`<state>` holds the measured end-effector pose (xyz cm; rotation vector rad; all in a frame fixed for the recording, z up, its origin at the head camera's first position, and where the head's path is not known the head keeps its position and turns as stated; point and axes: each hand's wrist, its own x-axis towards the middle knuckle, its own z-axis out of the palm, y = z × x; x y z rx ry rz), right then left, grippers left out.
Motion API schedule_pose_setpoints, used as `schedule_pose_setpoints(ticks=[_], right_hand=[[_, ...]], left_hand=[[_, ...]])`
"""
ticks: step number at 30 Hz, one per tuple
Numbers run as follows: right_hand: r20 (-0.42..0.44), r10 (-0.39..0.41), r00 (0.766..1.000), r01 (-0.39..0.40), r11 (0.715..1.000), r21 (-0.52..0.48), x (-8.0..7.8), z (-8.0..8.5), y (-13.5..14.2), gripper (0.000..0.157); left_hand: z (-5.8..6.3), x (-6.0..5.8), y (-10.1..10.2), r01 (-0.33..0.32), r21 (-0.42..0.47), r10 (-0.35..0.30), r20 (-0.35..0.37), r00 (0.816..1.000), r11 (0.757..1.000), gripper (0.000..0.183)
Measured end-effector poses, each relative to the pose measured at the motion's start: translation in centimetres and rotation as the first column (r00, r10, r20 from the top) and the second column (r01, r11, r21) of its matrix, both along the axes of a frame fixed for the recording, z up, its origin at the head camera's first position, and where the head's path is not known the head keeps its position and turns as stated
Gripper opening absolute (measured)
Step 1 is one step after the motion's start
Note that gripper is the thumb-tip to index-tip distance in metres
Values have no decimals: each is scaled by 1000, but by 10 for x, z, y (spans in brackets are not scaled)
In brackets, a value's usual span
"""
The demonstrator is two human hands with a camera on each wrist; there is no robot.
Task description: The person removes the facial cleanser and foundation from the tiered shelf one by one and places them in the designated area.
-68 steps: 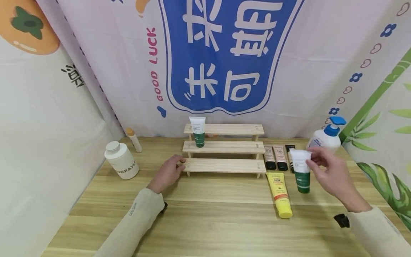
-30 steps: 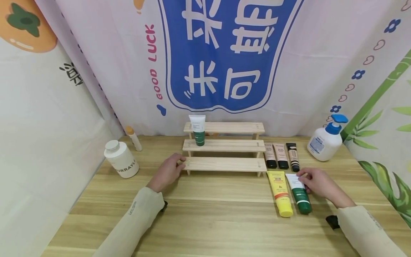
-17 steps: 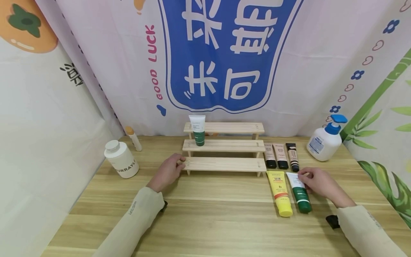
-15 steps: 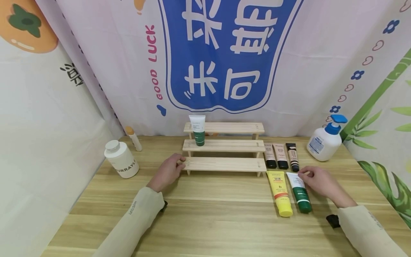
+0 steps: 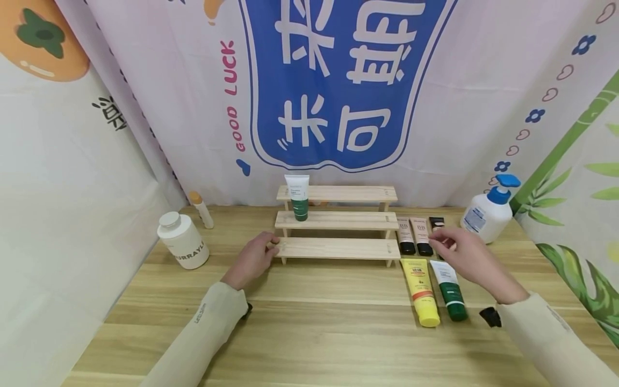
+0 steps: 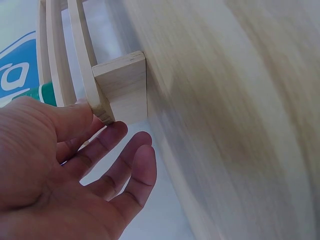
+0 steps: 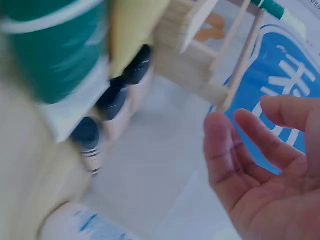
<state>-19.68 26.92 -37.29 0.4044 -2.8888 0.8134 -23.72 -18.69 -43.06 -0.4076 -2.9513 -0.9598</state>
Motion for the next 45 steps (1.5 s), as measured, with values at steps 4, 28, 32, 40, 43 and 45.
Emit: schedule_pose_setpoints(ticks=[4,28,32,40,43,45], right_hand=[[-120,64,991,-67,998,-21,-9,10,-20,17],[-438,326,838,-423,895,-142,-86,42,-141,39],[-397,333,855,-429,885,-182,-102,42,-164,40],[-325,358,875,-436,875,-212,-115,43,-201,48],[-335,353,873,-439,869,-227,-117,42,-209,46],[-342,344,874,-435,868,-238,-117,41,-212,43]], left_hand=[[0,0,-1,0,-1,0,4,1000,1000,20],[-4,-2,-4,-23,-8,23,18,1000,1000,21],[-3,-2,-3,-22,-5,22,22,1000,1000,21],[-3,-3,-1,-26,-14,26,12,1000,1000,20],[-3,-2,-1,-23,-11,23,4,1000,1000,20],[-4,-2,-1,-22,-7,22,0,1000,1000,20]])
